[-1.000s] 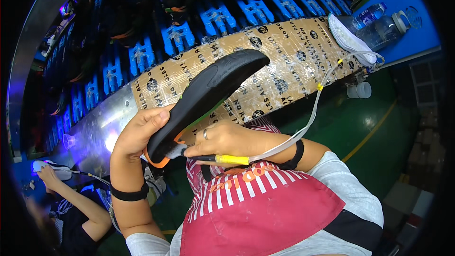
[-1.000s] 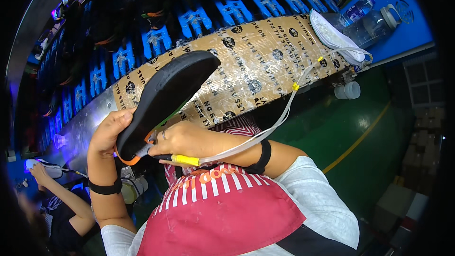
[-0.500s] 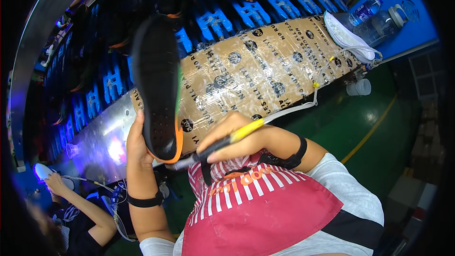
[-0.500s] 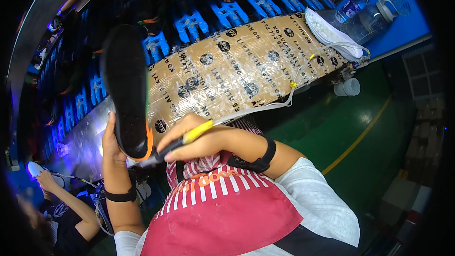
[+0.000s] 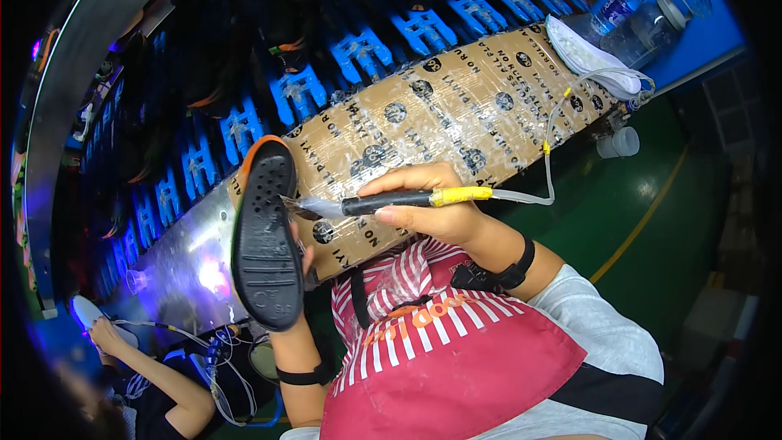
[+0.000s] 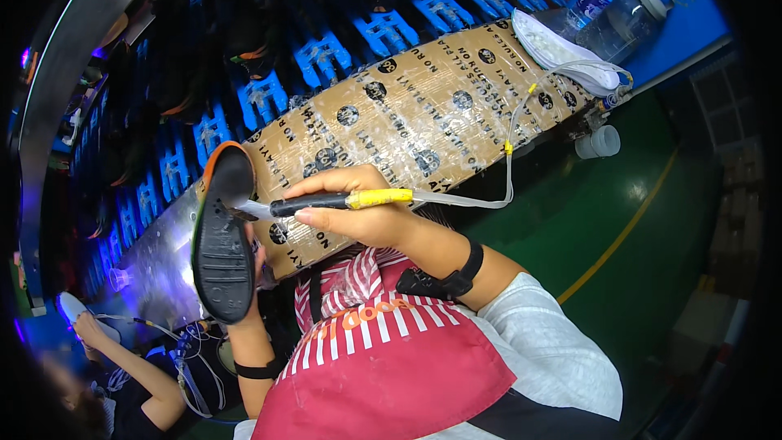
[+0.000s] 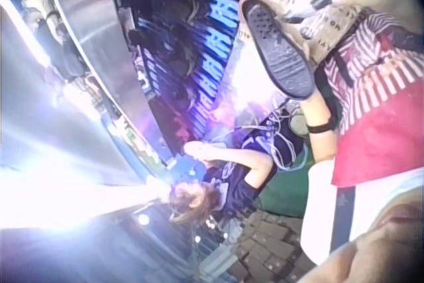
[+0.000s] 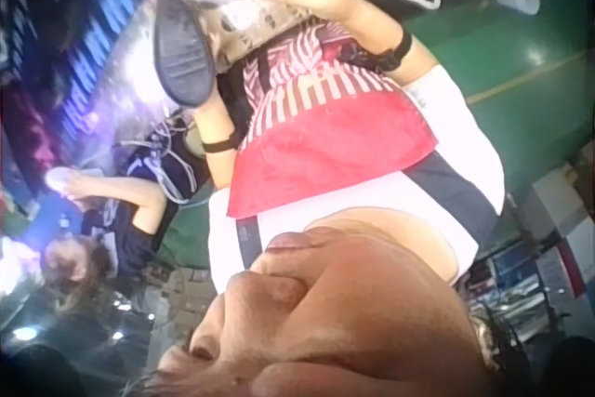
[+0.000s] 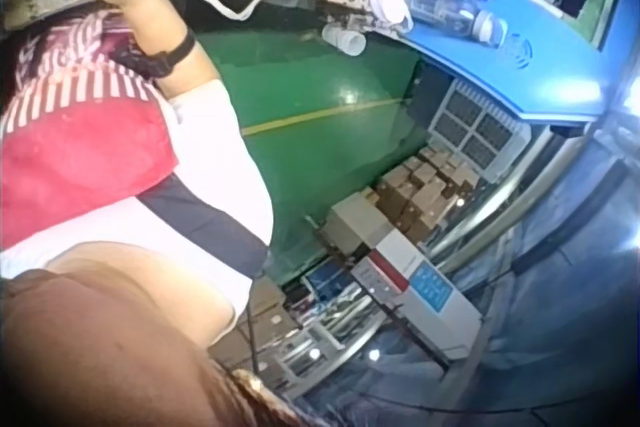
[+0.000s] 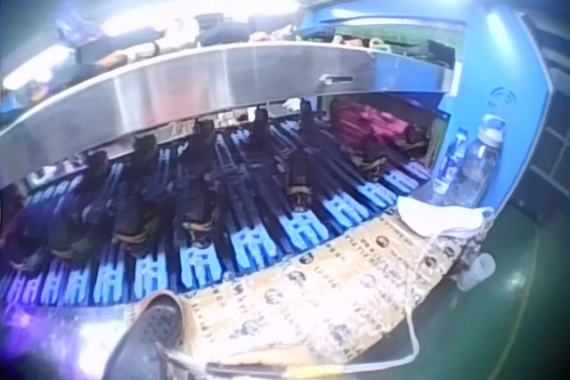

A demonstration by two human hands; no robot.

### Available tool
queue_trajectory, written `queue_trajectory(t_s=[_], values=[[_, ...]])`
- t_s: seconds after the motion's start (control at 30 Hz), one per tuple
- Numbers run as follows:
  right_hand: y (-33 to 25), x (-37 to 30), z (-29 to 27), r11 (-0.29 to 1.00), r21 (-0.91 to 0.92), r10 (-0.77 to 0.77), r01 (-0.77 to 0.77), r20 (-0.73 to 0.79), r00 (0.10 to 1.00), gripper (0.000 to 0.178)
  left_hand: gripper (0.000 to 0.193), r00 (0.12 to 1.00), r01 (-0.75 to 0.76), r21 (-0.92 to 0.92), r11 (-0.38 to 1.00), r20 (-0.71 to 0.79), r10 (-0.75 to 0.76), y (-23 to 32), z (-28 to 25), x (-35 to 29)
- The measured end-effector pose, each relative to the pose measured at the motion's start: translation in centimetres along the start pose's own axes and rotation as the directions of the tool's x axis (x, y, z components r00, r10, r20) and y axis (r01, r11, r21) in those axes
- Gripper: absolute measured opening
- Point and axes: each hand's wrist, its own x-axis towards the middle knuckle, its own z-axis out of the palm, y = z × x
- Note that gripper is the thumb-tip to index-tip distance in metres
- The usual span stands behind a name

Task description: Applying adhesive or primer to shoe soles using a brush on a manufacturing line.

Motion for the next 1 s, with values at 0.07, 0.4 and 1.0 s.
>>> queue_trajectory(t_s=[0.07, 0.4, 1.0], values=[[0.4, 0.1, 0.3, 0.999, 0.029, -0.018, 0.018, -0.005, 1.000, 0.027, 0.065, 1.000, 0.023, -0.018, 1.000, 0.007, -0.023, -1.1, 0.7, -0.1], [0.3, 1.1, 2.8, 0.999, 0.005, -0.044, 0.045, -0.110, 0.993, 0.019, 0.082, 0.978, 0.166, 0.086, 0.982, -0.141, -0.153, -5.3, 1.8, 0.3], [2.5, 3.6, 5.3, 0.841, -0.375, -0.436, 0.391, -0.039, 0.899, 0.019, 0.085, 0.922, 0.240, 0.135, 0.961, -0.343, -0.182, -7.4, -0.3, -2.0]])
